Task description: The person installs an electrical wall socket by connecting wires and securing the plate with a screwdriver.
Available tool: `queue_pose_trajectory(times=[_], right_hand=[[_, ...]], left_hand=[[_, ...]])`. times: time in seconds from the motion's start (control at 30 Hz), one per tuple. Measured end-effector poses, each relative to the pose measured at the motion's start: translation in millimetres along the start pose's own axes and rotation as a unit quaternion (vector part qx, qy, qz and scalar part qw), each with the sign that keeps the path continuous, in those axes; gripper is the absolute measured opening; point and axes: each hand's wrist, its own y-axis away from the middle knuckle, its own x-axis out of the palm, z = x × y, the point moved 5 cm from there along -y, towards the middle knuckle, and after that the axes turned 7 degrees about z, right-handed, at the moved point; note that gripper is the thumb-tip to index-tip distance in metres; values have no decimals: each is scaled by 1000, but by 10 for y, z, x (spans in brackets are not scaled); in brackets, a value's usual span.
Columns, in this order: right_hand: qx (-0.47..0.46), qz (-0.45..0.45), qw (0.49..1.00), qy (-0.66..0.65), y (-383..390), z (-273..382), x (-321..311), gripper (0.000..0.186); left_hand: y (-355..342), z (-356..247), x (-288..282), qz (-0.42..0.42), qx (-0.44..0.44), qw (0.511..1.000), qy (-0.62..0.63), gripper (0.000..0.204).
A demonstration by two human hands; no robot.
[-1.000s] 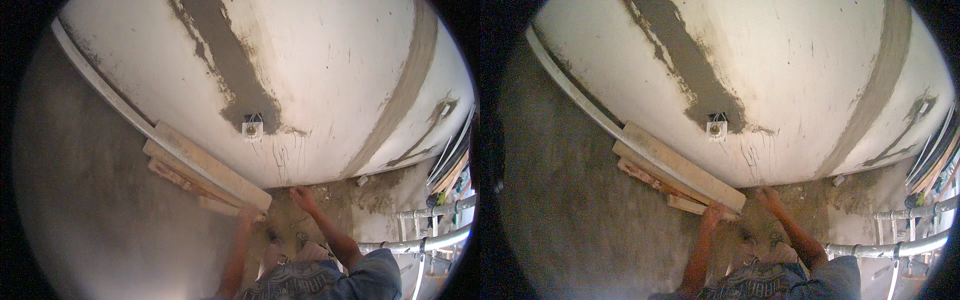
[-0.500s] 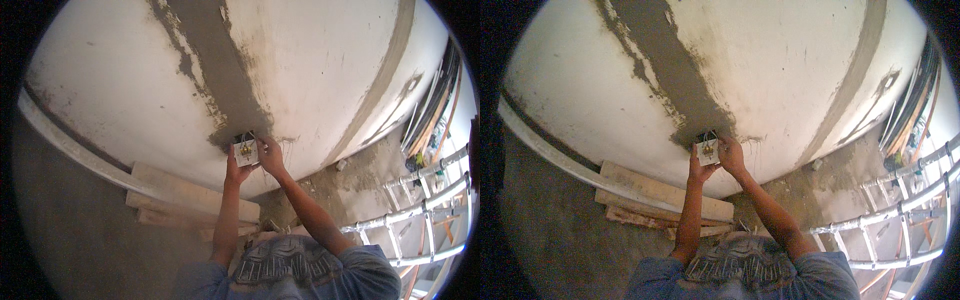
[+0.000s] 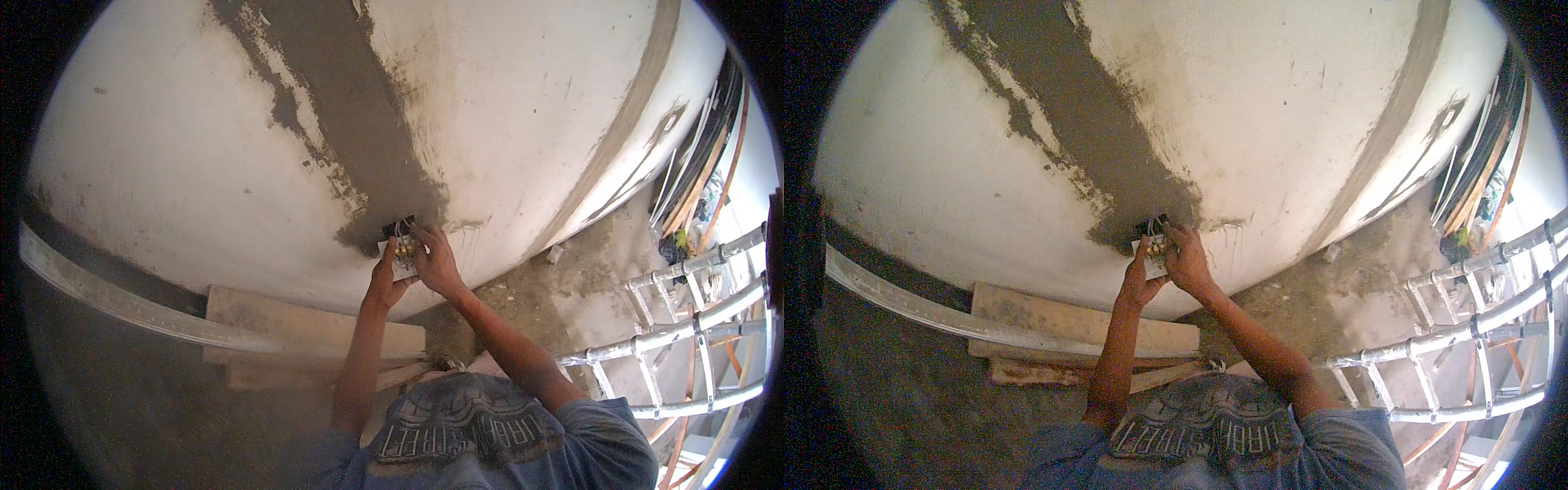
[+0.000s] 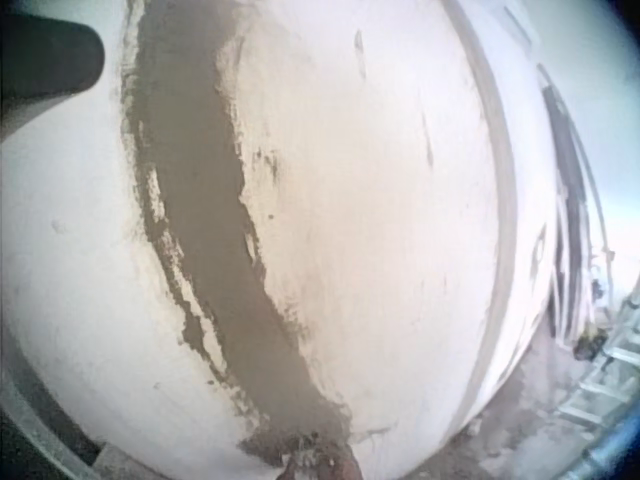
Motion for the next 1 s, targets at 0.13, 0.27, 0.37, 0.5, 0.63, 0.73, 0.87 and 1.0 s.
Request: queue_pose_trajectory(times=[0.13, 0.27, 0.37, 0.5, 0.63, 0.73, 0.87, 1.0], right_hand=[[-15, 21, 1000, -8, -71, 53, 9, 38], [-2, 76, 997, -22, -174, 70, 59, 39], [22, 97, 994, -39, -204, 53, 37, 40], [-8, 98, 994, 46, -202, 265, -30, 51], [21, 107, 986, 124, -240, 250, 43, 54], [38, 125, 990, 52, -294, 201, 95, 52], [67, 178, 976, -109, -340, -28, -26, 48], [149, 212, 931, -256, -311, -23, 22, 34]], left_hand=[[11, 9, -38, -26, 14, 999, -12, 56], [9, 61, -175, -101, 55, 991, -64, 61], [82, 104, 35, -132, 115, 982, -65, 59], [111, 86, 287, -5, 169, 976, 137, 49], [90, 205, 168, 55, 190, 960, 197, 40], [79, 284, 126, 86, 243, 942, 215, 38], [128, 354, 349, -2, 263, 938, 227, 34], [102, 440, 127, -17, 209, 944, 254, 32]])
